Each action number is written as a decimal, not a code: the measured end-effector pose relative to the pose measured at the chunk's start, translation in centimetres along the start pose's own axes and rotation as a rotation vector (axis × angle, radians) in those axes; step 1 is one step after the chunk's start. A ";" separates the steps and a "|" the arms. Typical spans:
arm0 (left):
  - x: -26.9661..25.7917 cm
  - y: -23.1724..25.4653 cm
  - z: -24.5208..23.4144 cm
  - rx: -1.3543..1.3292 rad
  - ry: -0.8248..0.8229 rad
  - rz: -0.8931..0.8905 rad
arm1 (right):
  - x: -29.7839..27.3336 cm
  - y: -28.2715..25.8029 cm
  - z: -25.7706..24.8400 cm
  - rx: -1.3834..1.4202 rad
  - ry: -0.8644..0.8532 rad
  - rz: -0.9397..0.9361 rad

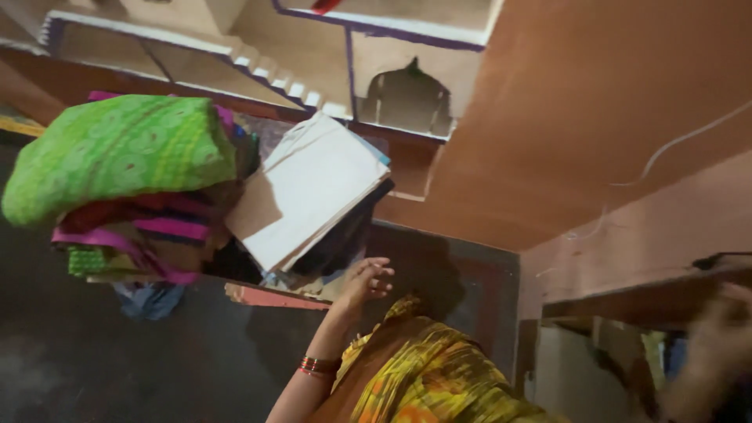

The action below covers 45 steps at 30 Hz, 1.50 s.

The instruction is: The person folds various garments, including shirts and pants, on a table and then stacks them neatly on a shelf. The person handles each item individually, smoothing and aligning them before placing them in the stack.

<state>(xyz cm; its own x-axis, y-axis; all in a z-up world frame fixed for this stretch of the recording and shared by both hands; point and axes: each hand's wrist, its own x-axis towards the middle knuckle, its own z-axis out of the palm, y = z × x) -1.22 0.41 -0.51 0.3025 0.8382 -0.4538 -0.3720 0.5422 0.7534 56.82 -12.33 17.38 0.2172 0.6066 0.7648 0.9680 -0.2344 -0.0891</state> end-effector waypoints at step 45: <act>-3.7 0.7 -17.6 -0.181 0.855 0.431 | 7.4 -45.8 29.2 0.956 -0.946 -0.352</act>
<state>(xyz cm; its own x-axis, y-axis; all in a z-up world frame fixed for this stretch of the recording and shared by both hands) -18.05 -1.24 -6.74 -0.6036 0.6886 -0.4019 -0.4520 0.1197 0.8839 17.75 25.04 8.49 -0.4237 0.8926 0.1543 0.6147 0.4084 -0.6748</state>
